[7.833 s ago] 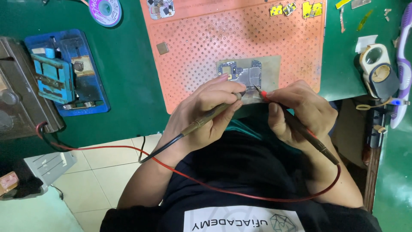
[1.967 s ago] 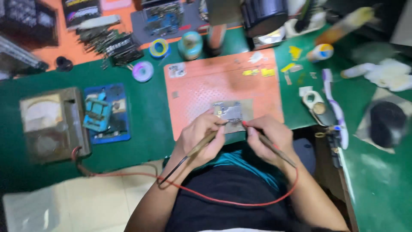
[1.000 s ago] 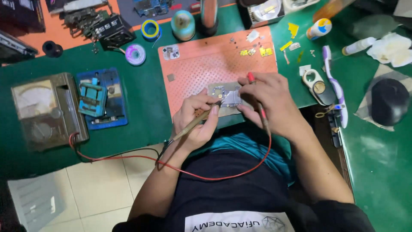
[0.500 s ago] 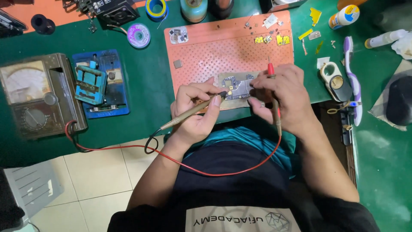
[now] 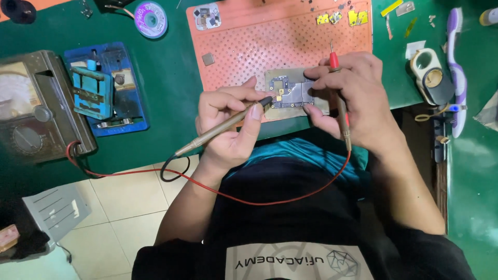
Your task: The person uses a multimeter to test a small circuit board, then applies flux to its surface. They proceed to solder components onto the board using a soldering iron and solder wire, and finally use tweezers to handle small parts.
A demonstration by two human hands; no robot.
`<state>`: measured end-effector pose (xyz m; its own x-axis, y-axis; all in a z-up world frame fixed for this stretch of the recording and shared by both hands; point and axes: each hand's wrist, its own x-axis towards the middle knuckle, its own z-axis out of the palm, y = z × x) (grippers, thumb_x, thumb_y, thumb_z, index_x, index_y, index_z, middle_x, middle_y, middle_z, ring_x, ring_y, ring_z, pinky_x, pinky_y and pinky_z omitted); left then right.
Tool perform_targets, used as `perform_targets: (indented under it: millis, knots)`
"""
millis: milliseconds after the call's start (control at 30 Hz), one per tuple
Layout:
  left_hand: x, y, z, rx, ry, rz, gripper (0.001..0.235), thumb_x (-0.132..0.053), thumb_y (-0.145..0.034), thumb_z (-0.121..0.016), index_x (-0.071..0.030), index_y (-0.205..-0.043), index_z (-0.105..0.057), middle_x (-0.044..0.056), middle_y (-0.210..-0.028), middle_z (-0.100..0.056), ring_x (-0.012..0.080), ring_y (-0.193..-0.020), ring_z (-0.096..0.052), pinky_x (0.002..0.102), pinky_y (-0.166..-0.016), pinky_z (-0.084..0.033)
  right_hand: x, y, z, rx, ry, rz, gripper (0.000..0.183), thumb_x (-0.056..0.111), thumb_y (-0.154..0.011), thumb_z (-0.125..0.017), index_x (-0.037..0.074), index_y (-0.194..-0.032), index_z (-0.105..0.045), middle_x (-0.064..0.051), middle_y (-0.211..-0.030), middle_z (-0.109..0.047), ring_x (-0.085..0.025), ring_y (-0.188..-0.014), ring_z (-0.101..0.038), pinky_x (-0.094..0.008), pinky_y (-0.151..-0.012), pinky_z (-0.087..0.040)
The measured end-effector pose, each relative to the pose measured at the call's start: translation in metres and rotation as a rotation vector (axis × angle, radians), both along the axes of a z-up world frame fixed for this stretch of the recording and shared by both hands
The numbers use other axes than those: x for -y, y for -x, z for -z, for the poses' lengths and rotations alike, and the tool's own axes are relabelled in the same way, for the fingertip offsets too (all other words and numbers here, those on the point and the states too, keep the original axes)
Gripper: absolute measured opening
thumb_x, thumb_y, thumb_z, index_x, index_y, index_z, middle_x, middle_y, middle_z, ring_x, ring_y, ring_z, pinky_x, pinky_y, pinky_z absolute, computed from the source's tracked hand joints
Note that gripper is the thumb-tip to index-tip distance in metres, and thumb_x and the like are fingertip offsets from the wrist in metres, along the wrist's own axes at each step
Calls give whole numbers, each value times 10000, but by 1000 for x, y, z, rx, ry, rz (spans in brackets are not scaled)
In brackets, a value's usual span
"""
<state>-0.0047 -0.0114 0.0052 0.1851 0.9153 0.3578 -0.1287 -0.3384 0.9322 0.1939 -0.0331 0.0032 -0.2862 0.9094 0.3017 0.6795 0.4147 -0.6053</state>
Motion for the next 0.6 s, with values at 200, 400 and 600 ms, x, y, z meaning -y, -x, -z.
perform_targets:
  millis: [200, 400, 600]
  knots:
    - [-1, 3, 10, 146, 90, 10, 204, -26, -841, -481, -73, -928, -302, 156, -876, -509, 243, -869, -584, 420, -976, -436, -1, -2, 3, -35, 5, -4, 321, 170, -764, -709, 54, -944, -470, -90, -1035, -607, -265, -957, -467, -415, -916, -238]
    - [-1, 0, 10, 152, 105, -25, 212, -58, -829, -490, -82, -918, -299, 155, -841, -520, 239, -831, -598, 419, -955, -447, -3, -2, 3, 1, 23, -5, 338, 172, -763, -722, 42, -968, -487, -98, -1094, -597, -289, -1010, -475, -422, -925, -234]
    - [-2, -2, 10, 107, 88, -35, 217, -83, -816, -496, -74, -904, -298, 167, -809, -530, 243, -791, -610, 410, -917, -469, -5, -3, 6, 30, 50, -8, 358, 152, -713, -748, 57, -942, -489, -63, -1050, -592, -262, -1002, -465, -452, -958, -202]
